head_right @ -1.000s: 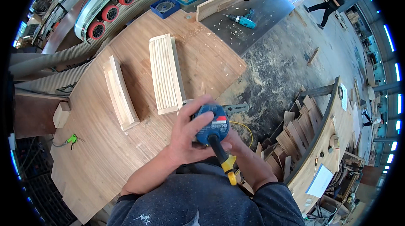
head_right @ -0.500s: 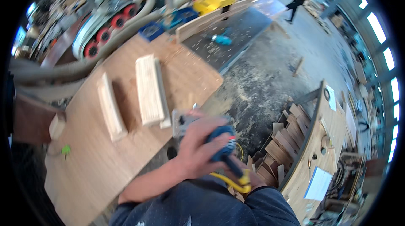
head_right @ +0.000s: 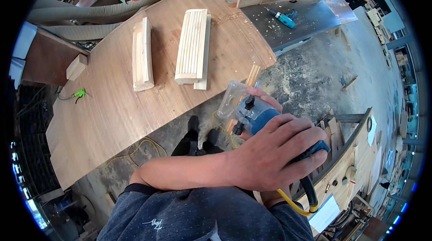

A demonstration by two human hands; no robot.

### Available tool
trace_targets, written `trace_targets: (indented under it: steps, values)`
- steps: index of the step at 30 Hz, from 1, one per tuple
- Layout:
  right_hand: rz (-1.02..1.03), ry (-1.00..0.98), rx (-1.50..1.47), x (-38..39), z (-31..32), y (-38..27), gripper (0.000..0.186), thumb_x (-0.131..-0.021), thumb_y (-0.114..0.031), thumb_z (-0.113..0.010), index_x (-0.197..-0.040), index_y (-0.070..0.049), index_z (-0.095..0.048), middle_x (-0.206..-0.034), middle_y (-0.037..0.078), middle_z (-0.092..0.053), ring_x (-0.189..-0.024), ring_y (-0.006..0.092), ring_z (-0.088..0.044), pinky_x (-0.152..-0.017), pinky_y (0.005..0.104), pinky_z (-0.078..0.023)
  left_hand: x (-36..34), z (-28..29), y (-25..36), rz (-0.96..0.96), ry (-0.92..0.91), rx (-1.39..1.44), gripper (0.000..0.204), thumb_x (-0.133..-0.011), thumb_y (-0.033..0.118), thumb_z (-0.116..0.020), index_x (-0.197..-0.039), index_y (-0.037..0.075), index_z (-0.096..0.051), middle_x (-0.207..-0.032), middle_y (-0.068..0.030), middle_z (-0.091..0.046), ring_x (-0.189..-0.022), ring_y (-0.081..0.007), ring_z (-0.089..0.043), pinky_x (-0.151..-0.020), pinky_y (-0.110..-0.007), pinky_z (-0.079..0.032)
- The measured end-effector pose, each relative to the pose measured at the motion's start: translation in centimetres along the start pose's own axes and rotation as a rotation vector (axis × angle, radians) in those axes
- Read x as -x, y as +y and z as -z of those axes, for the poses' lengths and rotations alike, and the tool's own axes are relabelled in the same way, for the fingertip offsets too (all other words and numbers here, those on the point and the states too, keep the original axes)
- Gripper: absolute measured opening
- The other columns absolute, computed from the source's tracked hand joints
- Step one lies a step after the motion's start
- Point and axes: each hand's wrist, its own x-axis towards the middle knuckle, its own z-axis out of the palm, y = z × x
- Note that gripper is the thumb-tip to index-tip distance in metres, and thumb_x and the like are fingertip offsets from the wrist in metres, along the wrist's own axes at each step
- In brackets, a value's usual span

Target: The person uses a handheld router to cut grooves into a stack of wooden planks on a workbench. They apply glue to the grooves and continue routing the wood pieces.

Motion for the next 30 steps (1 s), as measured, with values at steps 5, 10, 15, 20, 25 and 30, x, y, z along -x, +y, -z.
trace_targets:
  steps: [5,10,15,20,25,30]
  values:
    - [0.007,0.015,0.008,0.4,-0.1,0.2,0.08,-0.069,-0.013,-0.094,-0.137,-0.004,-0.053,-0.132,0.011,-0.065,-0.12,0.0231,-0.062,-0.112,0.0408,-0.045,1.0,-0.2,0.0,0.037,-0.009,-0.033,0.038,-0.082,0.014,-0.067,-0.117,0.0,-0.063,-0.125,-0.0213,-0.059,-0.112,-0.0367,-0.063,-0.095,-0.048,-0.052]
    - [0.003,0.04,0.024,0.2,-0.4,0.1,0.08,-0.069,-0.013,-0.094,-0.137,-0.004,-0.053,-0.132,0.011,-0.065,-0.12,0.0231,-0.062,-0.112,0.0408,-0.046,1.6,0.9,-0.4,0.078,-0.041,-0.015,0.041,-0.079,0.016,-0.068,-0.117,0.001,-0.066,-0.128,-0.0217,-0.06,-0.115,-0.0367,-0.063,-0.096,-0.048,-0.052]
    - [-0.006,0.077,0.041,0.0,-0.7,0.0,0.08,-0.07,-0.013,-0.094,-0.137,-0.004,-0.052,-0.132,0.011,-0.065,-0.121,0.0231,-0.062,-0.112,0.0408,-0.046,1.4,2.9,-0.6,0.139,-0.09,0.039,0.039,-0.08,0.015,-0.07,-0.116,0.002,-0.068,-0.128,-0.0216,-0.062,-0.115,-0.037,-0.064,-0.095,-0.049,-0.053]
    - [-0.014,0.107,0.059,-0.4,-1.8,-0.1,0.079,-0.07,-0.012,-0.094,-0.137,-0.004,-0.052,-0.132,0.012,-0.065,-0.121,0.0231,-0.062,-0.112,0.0408,-0.046,1.6,4.6,-2.0,0.107,-0.087,0.04,0.04,-0.079,0.01,-0.077,-0.117,0.003,-0.068,-0.125,-0.0207,-0.064,-0.113,-0.0367,-0.064,-0.093,-0.049,-0.053]
    - [-0.012,0.118,0.086,-0.7,-3.0,0.0,0.079,-0.07,-0.012,-0.094,-0.137,-0.004,-0.051,-0.132,0.012,-0.065,-0.121,0.0231,-0.062,-0.112,0.0408,-0.046,1.5,6.3,-3.6,0.165,-0.083,0.048,0.042,-0.079,0.01,-0.076,-0.12,0.003,-0.067,-0.126,-0.0208,-0.062,-0.113,-0.037,-0.063,-0.094,-0.049,-0.052]
    - [-0.001,0.109,0.117,-1.3,-4.7,0.4,0.079,-0.07,-0.011,-0.093,-0.137,-0.004,-0.051,-0.132,0.012,-0.065,-0.121,0.0231,-0.062,-0.111,0.0408,-0.047,2.9,7.2,-5.6,0.177,-0.066,0.057,0.043,-0.08,0.011,-0.07,-0.121,0.003,-0.064,-0.128,-0.0206,-0.058,-0.116,-0.039,-0.06,-0.096,-0.05,-0.05]
